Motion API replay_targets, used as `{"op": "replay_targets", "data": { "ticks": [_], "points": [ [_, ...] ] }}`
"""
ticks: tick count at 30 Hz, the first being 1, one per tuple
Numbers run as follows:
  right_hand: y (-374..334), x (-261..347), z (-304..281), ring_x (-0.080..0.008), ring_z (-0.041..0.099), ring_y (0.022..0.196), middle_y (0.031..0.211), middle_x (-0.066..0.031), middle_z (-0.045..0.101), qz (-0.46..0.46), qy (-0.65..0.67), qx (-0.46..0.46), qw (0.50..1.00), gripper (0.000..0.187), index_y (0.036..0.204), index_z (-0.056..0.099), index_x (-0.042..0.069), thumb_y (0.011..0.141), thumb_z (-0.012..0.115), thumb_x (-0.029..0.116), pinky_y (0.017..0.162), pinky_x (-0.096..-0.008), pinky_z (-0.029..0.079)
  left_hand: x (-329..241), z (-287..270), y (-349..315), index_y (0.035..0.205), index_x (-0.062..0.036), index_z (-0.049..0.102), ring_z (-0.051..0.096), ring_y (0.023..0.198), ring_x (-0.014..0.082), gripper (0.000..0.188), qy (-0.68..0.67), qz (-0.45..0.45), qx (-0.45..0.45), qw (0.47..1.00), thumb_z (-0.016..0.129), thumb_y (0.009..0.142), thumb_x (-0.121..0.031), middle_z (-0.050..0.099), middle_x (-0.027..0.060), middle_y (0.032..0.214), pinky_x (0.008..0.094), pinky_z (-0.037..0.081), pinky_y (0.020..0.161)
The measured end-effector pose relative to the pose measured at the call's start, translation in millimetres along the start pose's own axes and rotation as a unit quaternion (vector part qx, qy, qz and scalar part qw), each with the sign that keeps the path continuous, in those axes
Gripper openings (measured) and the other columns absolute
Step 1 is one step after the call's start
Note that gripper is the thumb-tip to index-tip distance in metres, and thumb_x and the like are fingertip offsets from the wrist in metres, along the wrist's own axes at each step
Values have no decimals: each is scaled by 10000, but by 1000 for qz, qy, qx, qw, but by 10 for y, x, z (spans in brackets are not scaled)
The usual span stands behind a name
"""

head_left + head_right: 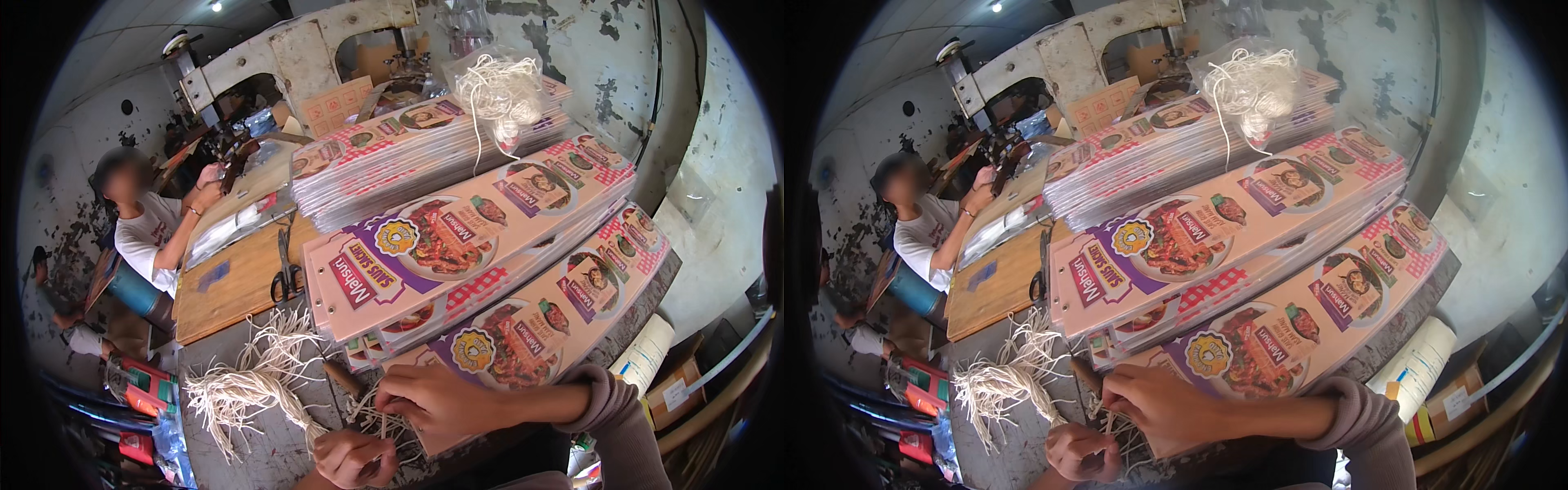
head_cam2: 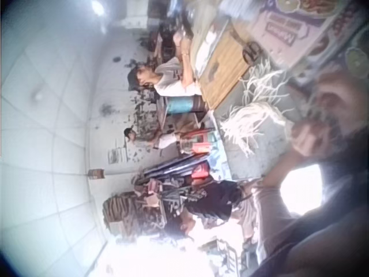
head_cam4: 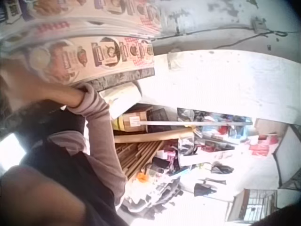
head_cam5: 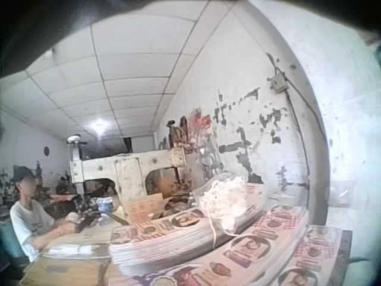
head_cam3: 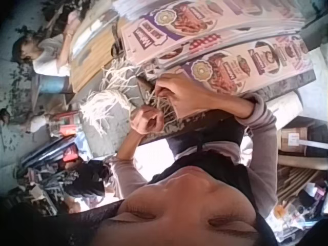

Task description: The person arranges printed boards on the table, takes strings from a pile, and threads and ties the strings through the holes in the boards by hand.

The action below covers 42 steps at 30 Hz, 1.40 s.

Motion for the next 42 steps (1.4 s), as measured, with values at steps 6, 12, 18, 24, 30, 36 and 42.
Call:
{"op": "replay_targets", "data": {
  "ticks": [6, 12, 18, 24, 30, 36, 42],
  "points": [
    [30, 139, -85, -281, 580, 786, 865, -82, 571, -29, -54, 0, 998, 133, 930, 555, 48, 806, 602, 51, 678, -352, 458, -170, -91, -119, 794, -116, 579, 523, 474, 108, 216, 15, 124, 30, 992, 679, 604, -103, 509, -39, 590, 214, 376, 447],
    [128, 525, -675, -310, 543, 1014, 1150, -118, 522, -111, -355, -138, 918, 347, 1111, 525, 16, 784, 619, 86, 893, -418, 399, -286, 110, -47, 788, -137, 693, 486, 457, 65, 167, 40, 181, 61, 981, 663, 632, -189, 472, -71, 561, 197, 306, 438],
    [84, 206, -907, -302, 504, 1130, 1159, -163, 553, -44, -567, -116, 814, 357, 1085, 539, -70, 819, 586, 163, 991, -443, 340, -393, 188, -4, 906, -137, 707, 491, 496, 34, 248, 56, 181, 72, 979, 702, 696, -270, 468, -90, 576, 163, 349, 459],
    [-40, 337, -820, -247, 544, 1042, 1043, -141, 585, -77, -665, -97, 737, 357, 1057, 572, -32, 738, 568, 129, 898, -412, 430, -358, 374, 72, 964, -182, 690, 512, 533, 30, 305, 77, 165, 122, 976, 735, 703, -332, 484, -90, 618, 150, 381, 483],
    [-339, 496, -712, -204, 554, 929, 992, -91, 564, -79, -706, -72, 700, 458, 1187, 568, 120, 732, 542, 167, 769, -351, 443, -234, 371, -2, 946, -156, 689, 531, 536, 60, 253, 50, 114, 148, 981, 664, 785, -349, 508, -58, 616, 192, 424, 502],
    [-755, 481, -608, -205, 548, 919, 1054, -105, 518, -62, -726, -79, 680, 491, 1243, 553, 283, 760, 549, 196, 709, -326, 418, 661, 685, -381, 1009, 60, 580, 607, 683, 207, 464, -528, -464, 98, 705, 441, 898, -368, 606, 125, 796, 307, 477, 625],
    [-885, 502, -394, -222, 536, 887, 1049, -82, 515, -59, -673, -67, 734, 451, 1204, 589, 294, 762, 556, 207, 731, -344, 427, 698, 656, -519, 1047, 66, 569, 555, 768, 117, 346, -475, -475, 91, 735, 452, 908, -228, 622, 92, 888, 246, 435, 705]
  ]
}}
Point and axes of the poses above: each hand's wrist, its own y-axis towards the middle knuckle, its own z-axis out of the palm, x = y × z, the point moved 10 cm from there along y, towards the middle knuckle
